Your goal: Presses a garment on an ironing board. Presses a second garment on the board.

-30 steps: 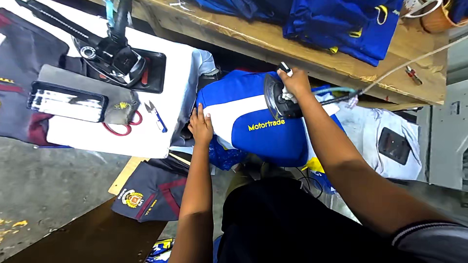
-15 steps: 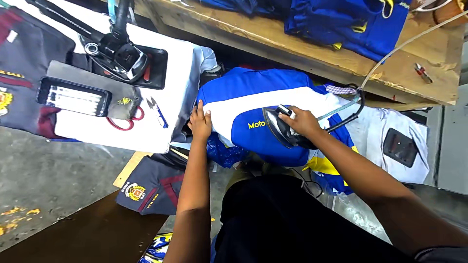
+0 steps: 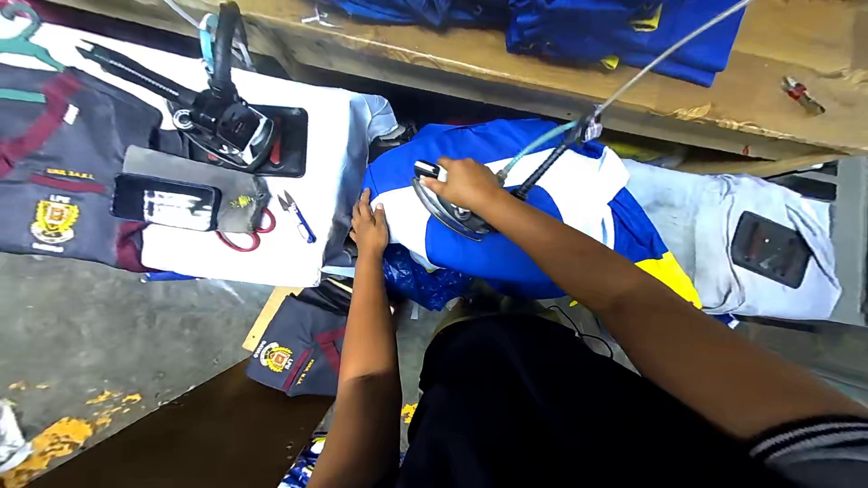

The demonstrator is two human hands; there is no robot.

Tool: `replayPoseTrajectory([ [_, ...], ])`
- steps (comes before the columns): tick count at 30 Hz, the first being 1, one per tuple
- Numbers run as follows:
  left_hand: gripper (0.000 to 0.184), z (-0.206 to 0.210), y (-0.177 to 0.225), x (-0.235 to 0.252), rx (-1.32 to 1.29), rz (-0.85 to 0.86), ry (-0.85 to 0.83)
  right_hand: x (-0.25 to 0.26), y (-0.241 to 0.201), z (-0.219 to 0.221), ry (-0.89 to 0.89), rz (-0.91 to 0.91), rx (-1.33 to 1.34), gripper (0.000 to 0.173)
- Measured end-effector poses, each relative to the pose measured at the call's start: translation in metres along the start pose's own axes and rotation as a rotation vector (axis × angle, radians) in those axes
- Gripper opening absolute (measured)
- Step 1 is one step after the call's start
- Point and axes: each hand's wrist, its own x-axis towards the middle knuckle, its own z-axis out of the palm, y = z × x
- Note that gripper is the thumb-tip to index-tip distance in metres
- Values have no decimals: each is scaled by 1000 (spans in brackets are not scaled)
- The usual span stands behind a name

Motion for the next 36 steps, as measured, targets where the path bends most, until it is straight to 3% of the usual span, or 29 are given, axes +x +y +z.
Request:
replayPoseTrajectory([
  [5,55,1,-2,0,22,28,15,-16,13,-2,24,120,56,58],
  [10,56,5,-2,-1,4,15,4,-68,91,-3,161,418,179,60],
  [14,56,9,-8,2,-52,34,16,-64,131,-19,302,563,212,61],
  [20,57,6,-7,2,-45,39,9,-7,136,-53,336,518,207,64],
  [28,58,9,-12,-1,-66,55,11,-53,147,-28,329,551,223,63],
  [36,56,6,-8,-2,-36,20,3,-64,147,-23,317,544,234,63],
])
